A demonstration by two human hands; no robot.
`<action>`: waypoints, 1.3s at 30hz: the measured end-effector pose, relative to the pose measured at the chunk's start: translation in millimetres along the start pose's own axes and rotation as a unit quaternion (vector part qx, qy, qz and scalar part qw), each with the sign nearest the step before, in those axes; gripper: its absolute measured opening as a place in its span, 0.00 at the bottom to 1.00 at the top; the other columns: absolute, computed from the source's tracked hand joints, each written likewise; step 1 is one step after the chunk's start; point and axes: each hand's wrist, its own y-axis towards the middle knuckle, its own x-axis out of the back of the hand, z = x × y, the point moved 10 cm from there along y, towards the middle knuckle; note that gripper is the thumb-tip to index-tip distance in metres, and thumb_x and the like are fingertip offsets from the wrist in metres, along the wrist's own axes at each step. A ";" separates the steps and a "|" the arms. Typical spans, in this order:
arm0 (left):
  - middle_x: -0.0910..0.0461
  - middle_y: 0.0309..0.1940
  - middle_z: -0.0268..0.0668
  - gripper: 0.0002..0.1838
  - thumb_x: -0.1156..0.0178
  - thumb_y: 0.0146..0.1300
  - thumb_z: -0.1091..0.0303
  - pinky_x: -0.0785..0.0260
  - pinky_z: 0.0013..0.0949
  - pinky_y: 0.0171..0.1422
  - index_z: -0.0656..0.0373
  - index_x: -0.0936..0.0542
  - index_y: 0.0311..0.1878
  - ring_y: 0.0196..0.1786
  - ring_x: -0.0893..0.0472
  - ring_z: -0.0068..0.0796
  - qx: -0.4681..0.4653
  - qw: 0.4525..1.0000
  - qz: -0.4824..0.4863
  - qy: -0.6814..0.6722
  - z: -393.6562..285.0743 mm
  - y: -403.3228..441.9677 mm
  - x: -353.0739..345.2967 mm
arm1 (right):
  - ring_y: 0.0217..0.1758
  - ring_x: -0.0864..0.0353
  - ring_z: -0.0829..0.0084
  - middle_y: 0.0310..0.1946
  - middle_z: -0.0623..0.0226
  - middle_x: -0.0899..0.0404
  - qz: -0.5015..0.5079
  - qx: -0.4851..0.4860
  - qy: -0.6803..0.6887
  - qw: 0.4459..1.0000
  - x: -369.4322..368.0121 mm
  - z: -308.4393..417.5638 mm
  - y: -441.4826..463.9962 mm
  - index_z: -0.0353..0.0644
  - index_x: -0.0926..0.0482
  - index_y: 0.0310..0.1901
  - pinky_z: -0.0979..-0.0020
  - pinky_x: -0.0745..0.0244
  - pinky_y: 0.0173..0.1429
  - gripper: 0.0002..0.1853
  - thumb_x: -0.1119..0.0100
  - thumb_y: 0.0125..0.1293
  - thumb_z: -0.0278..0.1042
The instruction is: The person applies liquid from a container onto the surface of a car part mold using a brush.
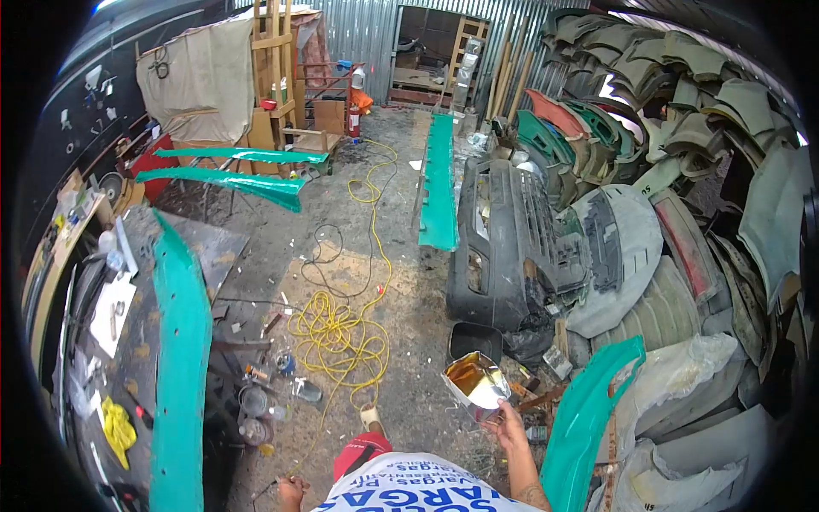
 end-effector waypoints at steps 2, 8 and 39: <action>0.19 0.18 0.48 0.14 0.43 0.62 0.68 0.25 0.42 0.28 0.71 0.20 0.29 0.22 0.17 0.40 -0.128 0.974 -0.004 0.186 -59.0 65.9 -23.6 | 0.43 0.17 0.64 0.42 0.60 0.20 -0.019 -0.015 0.012 1.000 -15.9 7.7 36.4 0.38 0.25 0.53 0.58 0.15 0.42 0.24 0.36 0.62 0.47; 0.19 0.22 0.44 0.15 0.36 0.60 0.61 0.28 0.39 0.29 0.66 0.21 0.33 0.23 0.19 0.37 -0.182 0.982 0.019 0.044 -369.5 217.1 -69.6 | 0.39 0.18 0.68 0.37 0.65 0.23 -0.043 -0.039 0.030 0.998 -72.5 38.8 138.4 0.40 0.25 0.51 0.54 0.16 0.43 0.20 0.37 0.63 0.45; 0.22 0.27 0.30 0.13 0.44 0.69 0.67 0.31 0.25 0.32 0.62 0.21 0.52 0.26 0.25 0.17 -0.363 0.826 0.429 -0.041 -1128.4 582.6 -540.7 | 0.50 0.26 0.63 0.50 0.62 0.28 -0.329 0.101 0.211 0.915 -226.9 162.2 510.0 0.44 0.32 0.56 0.53 0.22 0.50 0.24 0.38 0.62 0.44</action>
